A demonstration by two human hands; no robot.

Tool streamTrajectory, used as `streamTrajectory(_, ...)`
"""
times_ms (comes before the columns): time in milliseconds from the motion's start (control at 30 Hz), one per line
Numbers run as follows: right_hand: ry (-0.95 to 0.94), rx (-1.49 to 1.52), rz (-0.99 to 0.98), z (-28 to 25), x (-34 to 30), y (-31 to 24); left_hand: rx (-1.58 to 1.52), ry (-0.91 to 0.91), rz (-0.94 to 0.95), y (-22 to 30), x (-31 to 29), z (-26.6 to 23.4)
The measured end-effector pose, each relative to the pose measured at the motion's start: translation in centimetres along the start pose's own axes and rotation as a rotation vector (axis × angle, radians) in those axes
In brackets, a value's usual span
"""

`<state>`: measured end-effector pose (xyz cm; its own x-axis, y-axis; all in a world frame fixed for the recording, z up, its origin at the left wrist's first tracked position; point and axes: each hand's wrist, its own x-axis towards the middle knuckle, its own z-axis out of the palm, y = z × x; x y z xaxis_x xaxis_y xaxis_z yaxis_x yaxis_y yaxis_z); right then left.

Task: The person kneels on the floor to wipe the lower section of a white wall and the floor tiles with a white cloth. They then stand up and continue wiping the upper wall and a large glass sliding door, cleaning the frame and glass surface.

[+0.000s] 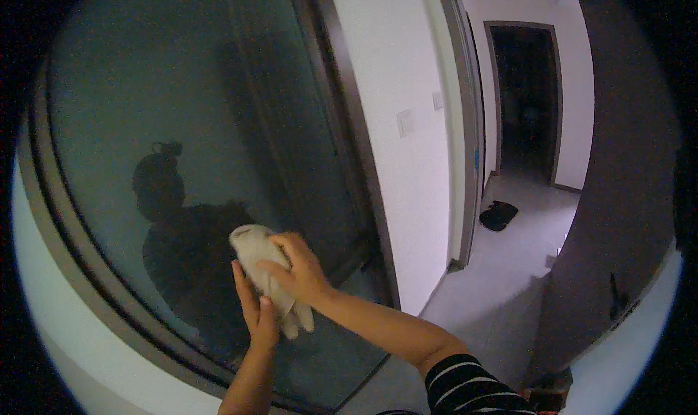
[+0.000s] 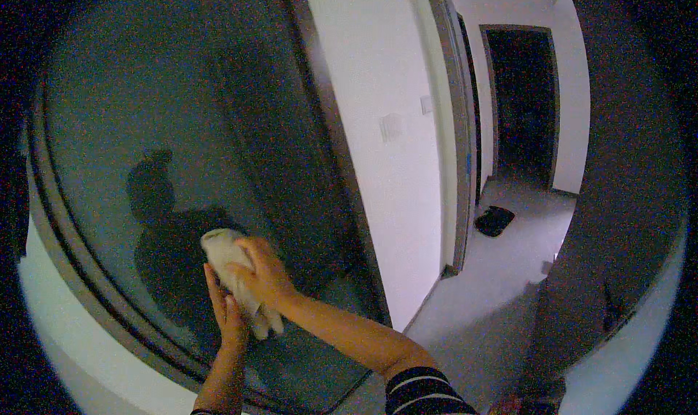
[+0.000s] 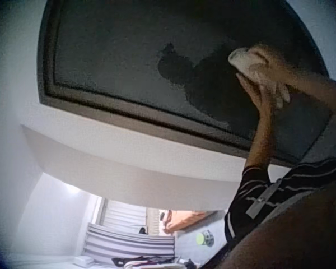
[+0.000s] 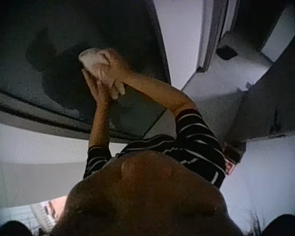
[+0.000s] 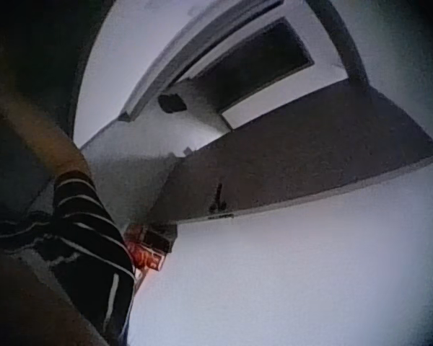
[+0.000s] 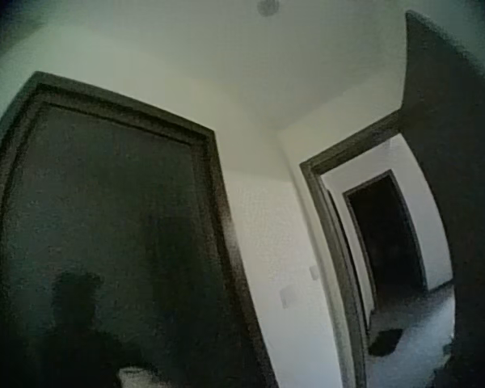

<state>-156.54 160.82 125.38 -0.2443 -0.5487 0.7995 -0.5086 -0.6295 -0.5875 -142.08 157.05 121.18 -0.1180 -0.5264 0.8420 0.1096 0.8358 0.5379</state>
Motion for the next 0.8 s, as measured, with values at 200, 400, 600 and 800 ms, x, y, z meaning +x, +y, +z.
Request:
streamTrajectory(200, -0.417, 0.217, -0.124, -9.6, 3.1, 5.1, -0.308, 0.107, -0.199, -1.7, 1.2, 8.7)
streamTrajectory(400, 0.571, -0.414, 0.186, -28.3, 18.1, 24.3, -0.198, 0.147, -0.046, -4.3, 3.2, 11.8)
streamTrajectory(600, 0.481, -0.494, 0.125, -28.3, 17.0, 28.9, -0.107, 0.185, 0.060, -4.0, 0.5, 8.2)
streamTrajectory(800, 0.470, -0.291, 0.114, -24.0, 14.1, 23.3, -0.077, 0.217, 0.064, -0.5, -0.3, 9.7)
